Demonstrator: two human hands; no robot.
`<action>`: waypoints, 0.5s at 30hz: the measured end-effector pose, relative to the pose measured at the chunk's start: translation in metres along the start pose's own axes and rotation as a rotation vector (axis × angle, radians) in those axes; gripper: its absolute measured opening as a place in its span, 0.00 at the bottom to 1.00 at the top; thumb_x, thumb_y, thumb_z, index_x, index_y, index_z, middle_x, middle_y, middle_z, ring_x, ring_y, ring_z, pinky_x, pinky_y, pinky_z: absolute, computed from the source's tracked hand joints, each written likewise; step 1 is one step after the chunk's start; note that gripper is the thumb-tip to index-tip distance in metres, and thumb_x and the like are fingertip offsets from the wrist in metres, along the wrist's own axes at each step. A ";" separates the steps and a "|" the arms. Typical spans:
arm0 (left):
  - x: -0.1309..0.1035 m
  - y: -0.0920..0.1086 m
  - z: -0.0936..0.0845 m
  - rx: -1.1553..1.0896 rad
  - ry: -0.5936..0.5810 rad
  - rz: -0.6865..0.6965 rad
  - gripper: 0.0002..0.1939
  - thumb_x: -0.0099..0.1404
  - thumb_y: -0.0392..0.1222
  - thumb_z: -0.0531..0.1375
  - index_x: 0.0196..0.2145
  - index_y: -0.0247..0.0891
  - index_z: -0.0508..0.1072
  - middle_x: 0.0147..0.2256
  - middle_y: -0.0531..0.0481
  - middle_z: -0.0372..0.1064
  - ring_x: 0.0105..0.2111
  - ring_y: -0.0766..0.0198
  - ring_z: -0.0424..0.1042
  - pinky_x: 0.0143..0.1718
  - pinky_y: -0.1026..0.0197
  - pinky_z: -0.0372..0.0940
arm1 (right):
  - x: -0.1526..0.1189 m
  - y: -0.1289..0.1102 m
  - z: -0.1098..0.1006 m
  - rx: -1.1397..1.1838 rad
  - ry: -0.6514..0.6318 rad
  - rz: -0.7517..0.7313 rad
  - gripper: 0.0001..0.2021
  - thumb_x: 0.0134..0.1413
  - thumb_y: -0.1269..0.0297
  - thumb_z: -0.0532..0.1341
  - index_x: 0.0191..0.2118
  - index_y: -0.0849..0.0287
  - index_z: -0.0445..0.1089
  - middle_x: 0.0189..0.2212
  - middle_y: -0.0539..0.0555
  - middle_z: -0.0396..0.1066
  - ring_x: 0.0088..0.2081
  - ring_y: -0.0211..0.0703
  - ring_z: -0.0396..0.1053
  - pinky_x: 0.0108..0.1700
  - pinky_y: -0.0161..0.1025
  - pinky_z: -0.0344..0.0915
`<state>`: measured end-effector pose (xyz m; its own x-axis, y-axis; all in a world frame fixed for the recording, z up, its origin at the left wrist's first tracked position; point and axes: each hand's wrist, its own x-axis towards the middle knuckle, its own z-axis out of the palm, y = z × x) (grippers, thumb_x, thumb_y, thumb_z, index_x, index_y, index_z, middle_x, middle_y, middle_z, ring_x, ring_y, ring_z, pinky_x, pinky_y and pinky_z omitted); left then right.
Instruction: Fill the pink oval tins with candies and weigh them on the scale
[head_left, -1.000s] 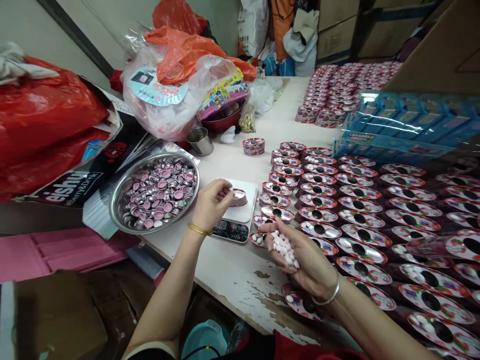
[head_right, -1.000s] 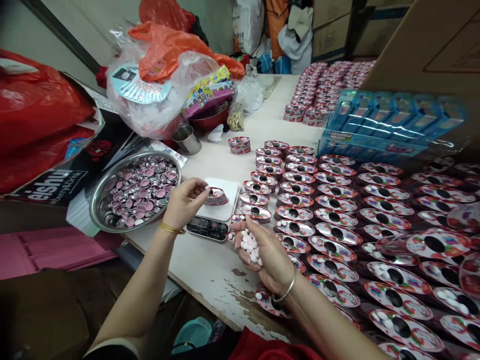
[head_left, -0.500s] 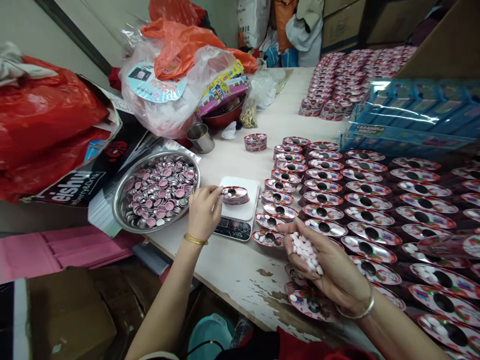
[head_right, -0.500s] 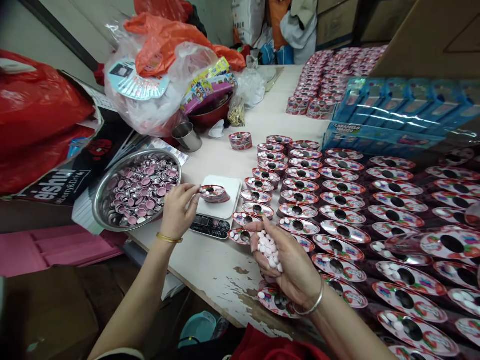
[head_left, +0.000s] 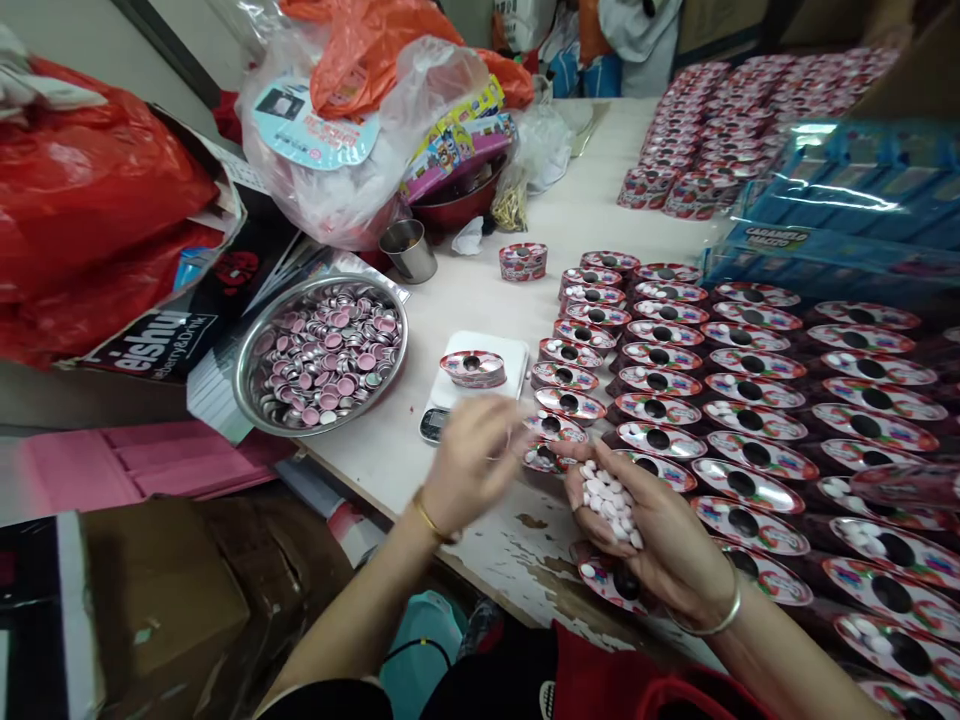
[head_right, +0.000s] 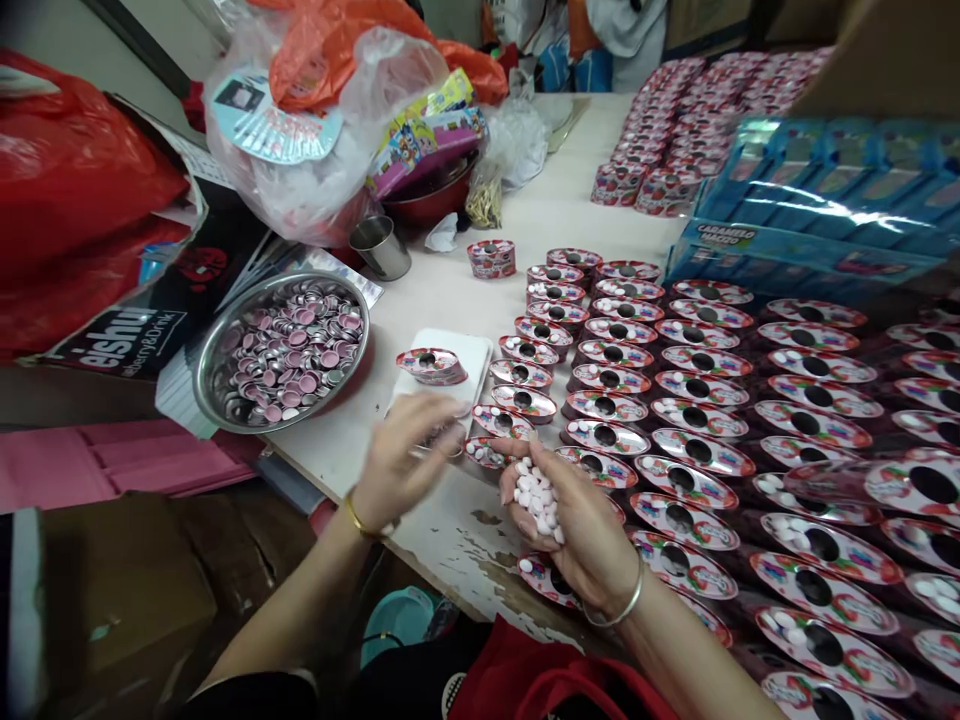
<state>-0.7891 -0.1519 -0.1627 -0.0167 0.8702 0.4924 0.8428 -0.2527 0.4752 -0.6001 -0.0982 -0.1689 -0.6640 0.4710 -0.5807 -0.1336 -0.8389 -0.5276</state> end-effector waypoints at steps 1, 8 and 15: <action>-0.002 0.013 0.006 -0.041 -0.117 0.027 0.12 0.67 0.40 0.55 0.47 0.41 0.69 0.42 0.48 0.71 0.43 0.62 0.68 0.44 0.57 0.62 | 0.000 0.002 0.000 -0.011 0.019 -0.005 0.18 0.50 0.50 0.63 0.38 0.61 0.69 0.21 0.47 0.64 0.15 0.26 0.50 0.14 0.26 0.38; 0.003 0.043 0.031 -0.200 -0.456 -0.082 0.06 0.65 0.37 0.54 0.38 0.35 0.68 0.37 0.48 0.66 0.38 0.63 0.66 0.40 0.61 0.63 | -0.002 0.012 -0.005 -0.153 0.089 -0.065 0.23 0.47 0.40 0.62 0.27 0.59 0.63 0.14 0.43 0.54 0.14 0.27 0.48 0.16 0.28 0.37; 0.008 0.041 0.032 -0.207 -0.422 -0.121 0.03 0.60 0.31 0.53 0.32 0.36 0.64 0.31 0.51 0.62 0.33 0.65 0.63 0.35 0.63 0.61 | 0.000 0.008 0.000 -0.112 0.094 -0.043 0.25 0.43 0.39 0.63 0.26 0.59 0.61 0.13 0.44 0.55 0.14 0.28 0.50 0.15 0.28 0.37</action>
<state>-0.7377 -0.1418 -0.1628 0.1477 0.9833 0.1067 0.7227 -0.1809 0.6671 -0.6009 -0.1052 -0.1732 -0.5867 0.5339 -0.6089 -0.0738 -0.7841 -0.6163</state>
